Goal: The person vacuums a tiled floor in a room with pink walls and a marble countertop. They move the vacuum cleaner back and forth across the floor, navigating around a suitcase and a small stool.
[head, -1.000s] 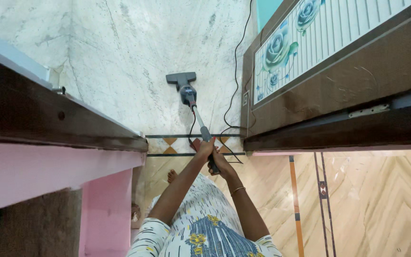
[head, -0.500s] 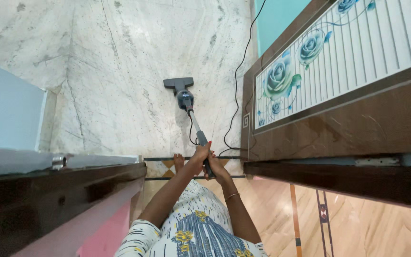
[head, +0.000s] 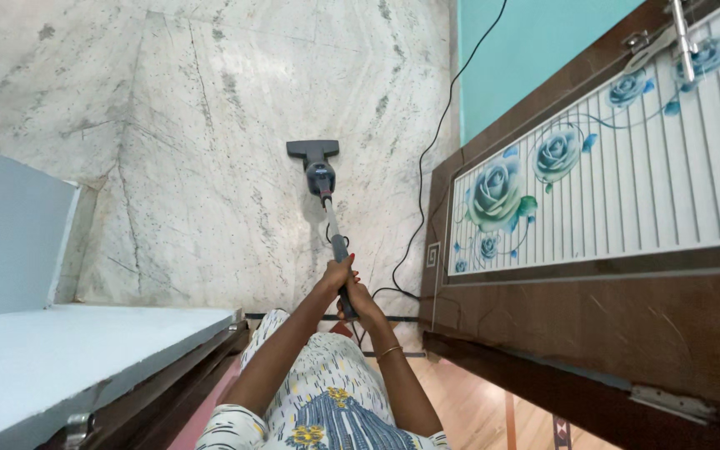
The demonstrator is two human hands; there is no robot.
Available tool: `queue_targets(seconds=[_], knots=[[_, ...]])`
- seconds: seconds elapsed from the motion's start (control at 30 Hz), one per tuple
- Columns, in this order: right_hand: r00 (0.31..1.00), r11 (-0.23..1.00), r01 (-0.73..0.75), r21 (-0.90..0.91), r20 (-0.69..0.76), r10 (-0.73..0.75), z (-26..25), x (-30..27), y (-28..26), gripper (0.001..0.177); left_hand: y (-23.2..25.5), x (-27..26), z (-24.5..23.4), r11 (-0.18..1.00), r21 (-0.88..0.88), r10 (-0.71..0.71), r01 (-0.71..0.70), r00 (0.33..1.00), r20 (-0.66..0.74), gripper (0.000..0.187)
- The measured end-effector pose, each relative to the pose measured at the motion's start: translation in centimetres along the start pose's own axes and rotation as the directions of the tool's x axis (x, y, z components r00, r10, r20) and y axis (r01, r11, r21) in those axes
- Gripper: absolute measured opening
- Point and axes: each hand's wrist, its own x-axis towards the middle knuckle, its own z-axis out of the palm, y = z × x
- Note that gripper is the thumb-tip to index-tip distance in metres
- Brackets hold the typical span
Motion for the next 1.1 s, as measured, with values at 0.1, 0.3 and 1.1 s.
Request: queue_targets(seconds=[0.1,0.3,1.1], knots=[[1.0,1.0,-0.004,0.009,0.02,0.003,0.5,1.8,-1.7,0.066,1.9,1.6,-0.3,1.0,0.013,-0.007,0.008,1.0,-0.022,0.068],[0.999,0.998,-0.045,-0.044,-0.012,0.045,1.2,5.3,-7.4,0.066,6.7,5.9,0.1,0.999,0.016,-0.035,0.035,0.999,-0.018,0.069],[0.991,0.999,-0.038,0.0,-0.127,0.038,7.2,22.2,-24.7,0.071,28.5,21.0,-3.8,0.959,0.234,-0.177,0.158,0.982,0.06,0.07]])
